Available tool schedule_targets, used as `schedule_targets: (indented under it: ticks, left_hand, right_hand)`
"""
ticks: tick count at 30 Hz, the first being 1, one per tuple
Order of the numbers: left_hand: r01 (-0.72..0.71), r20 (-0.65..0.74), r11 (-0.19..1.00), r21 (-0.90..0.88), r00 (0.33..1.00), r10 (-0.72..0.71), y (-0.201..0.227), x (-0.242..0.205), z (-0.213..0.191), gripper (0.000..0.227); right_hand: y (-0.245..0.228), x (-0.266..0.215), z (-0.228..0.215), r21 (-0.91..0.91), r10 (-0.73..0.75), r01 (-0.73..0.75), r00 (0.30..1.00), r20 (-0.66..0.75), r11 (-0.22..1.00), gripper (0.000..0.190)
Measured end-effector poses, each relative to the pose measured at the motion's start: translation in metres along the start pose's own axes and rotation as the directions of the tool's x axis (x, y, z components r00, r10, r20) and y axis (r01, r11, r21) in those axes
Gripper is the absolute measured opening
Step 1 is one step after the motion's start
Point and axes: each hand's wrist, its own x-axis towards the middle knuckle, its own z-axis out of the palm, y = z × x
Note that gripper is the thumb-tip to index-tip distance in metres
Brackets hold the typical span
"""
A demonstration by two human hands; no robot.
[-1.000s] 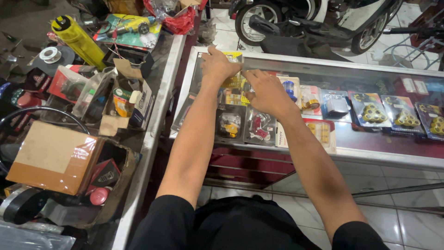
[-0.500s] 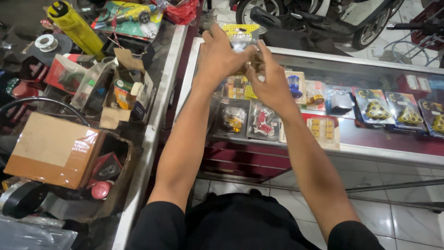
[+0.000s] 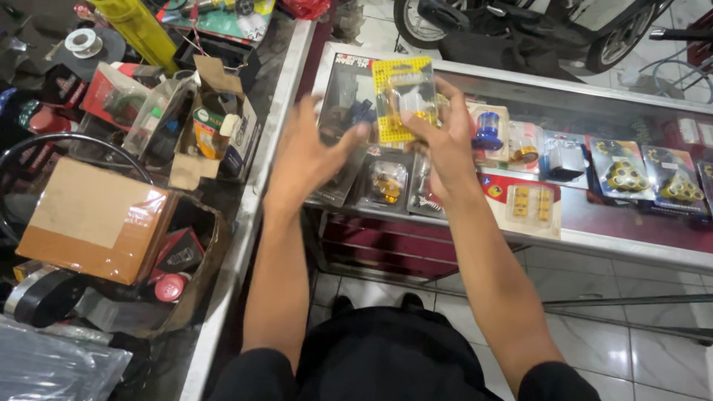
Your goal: The person picks up several packaged motorcycle accessories from a counter, holds them up, and then places them on shelves and display racks inside a service bay.
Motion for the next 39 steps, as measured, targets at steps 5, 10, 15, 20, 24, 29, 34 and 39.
schedule_targets:
  ticks: [5, 10, 15, 20, 24, 29, 34, 39]
  left_hand:
    - [0.216, 0.143, 0.968, 0.127, 0.962, -0.234, -0.021, -0.01, 0.01, 0.101]
    - [0.285, 0.167, 0.938, 0.197, 0.933, -0.319, -0.007, -0.012, 0.012, 0.09]
    - [0.332, 0.163, 0.918, 0.215, 0.915, -0.369, 0.002, -0.014, 0.011, 0.084]
    - [0.297, 0.1, 0.93, 0.215, 0.941, -0.324, -0.001, -0.015, 0.016, 0.099]
    - [0.28, 0.082, 0.931, 0.233, 0.949, -0.305, 0.002, -0.018, 0.017, 0.106]
    - [-0.035, -0.149, 0.963, 0.268, 0.986, 0.078, 0.007, -0.023, 0.022, 0.093]
    - [-0.305, -0.12, 0.943, -0.134, 0.95, 0.29, 0.044, -0.032, 0.035, 0.076]
    - [0.01, 0.253, 0.833, -0.553, 0.955, 0.157, 0.09, -0.035, 0.058, 0.092]
  right_hand:
    - [0.013, -0.006, 0.001, 0.007, -0.04, 0.041, 0.999, -0.037, 0.999, 0.071]
    - [0.018, -0.004, -0.001, -0.02, -0.066, 0.065, 0.996, -0.055, 0.998, 0.071]
    - [0.015, -0.003, -0.009, -0.065, -0.093, 0.089, 0.993, -0.075, 0.994, 0.07]
    - [0.009, -0.005, -0.021, -0.06, -0.127, 0.122, 0.988, -0.092, 0.991, 0.069]
    - [0.0, -0.013, -0.027, -0.072, -0.148, 0.141, 0.984, -0.103, 0.987, 0.069]
    - [-0.01, -0.024, -0.033, -0.043, -0.139, 0.135, 0.984, -0.108, 0.99, 0.07]
    - [-0.017, -0.039, -0.046, -0.029, -0.239, 0.238, 0.969, -0.066, 0.971, 0.073]
    - [-0.028, -0.066, -0.056, 0.033, -0.26, 0.26, 0.966, -0.007, 0.965, 0.079]
